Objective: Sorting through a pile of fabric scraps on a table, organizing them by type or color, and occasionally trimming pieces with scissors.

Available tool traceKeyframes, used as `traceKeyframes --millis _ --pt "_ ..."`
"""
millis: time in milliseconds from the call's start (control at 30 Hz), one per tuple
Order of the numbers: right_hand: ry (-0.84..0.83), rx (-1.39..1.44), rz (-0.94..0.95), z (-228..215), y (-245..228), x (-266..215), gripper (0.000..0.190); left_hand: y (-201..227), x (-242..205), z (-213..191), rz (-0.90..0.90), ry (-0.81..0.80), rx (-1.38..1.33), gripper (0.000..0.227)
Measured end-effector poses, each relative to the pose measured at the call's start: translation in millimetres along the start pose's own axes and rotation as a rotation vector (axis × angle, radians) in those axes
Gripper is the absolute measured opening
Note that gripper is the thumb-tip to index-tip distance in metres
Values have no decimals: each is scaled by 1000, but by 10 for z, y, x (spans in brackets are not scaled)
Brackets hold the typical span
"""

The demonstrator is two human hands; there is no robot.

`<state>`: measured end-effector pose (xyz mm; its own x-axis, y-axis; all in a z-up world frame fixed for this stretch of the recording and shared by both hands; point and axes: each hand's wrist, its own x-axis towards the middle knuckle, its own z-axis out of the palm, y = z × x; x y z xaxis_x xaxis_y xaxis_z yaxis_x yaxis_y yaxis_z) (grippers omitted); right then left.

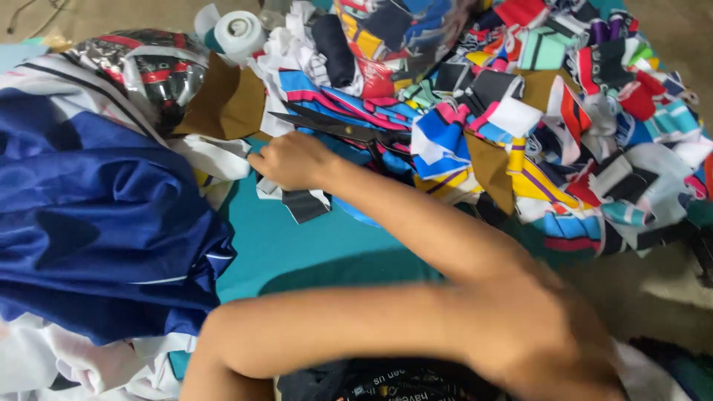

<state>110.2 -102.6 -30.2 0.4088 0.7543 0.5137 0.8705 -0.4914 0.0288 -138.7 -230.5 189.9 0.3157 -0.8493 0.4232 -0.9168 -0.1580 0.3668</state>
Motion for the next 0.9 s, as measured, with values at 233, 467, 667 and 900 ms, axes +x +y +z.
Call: traceKeyframes --millis 233,467,667,900 --pt "50 407 256 -250 -227 -64 9 -879 -871 978 262 376 -184 50" --pt "-96 968 613 -550 -117 -630 23 -2221 -1792 -173 -271 65 485 59" --pt "99 1560 831 -1329 -427 -573 17 -2539 -2384 -351 -499 247 -329 56" --pt "273 1791 811 -1045 110 -957 12 -2642 -2587 -406 -624 483 -440 20"
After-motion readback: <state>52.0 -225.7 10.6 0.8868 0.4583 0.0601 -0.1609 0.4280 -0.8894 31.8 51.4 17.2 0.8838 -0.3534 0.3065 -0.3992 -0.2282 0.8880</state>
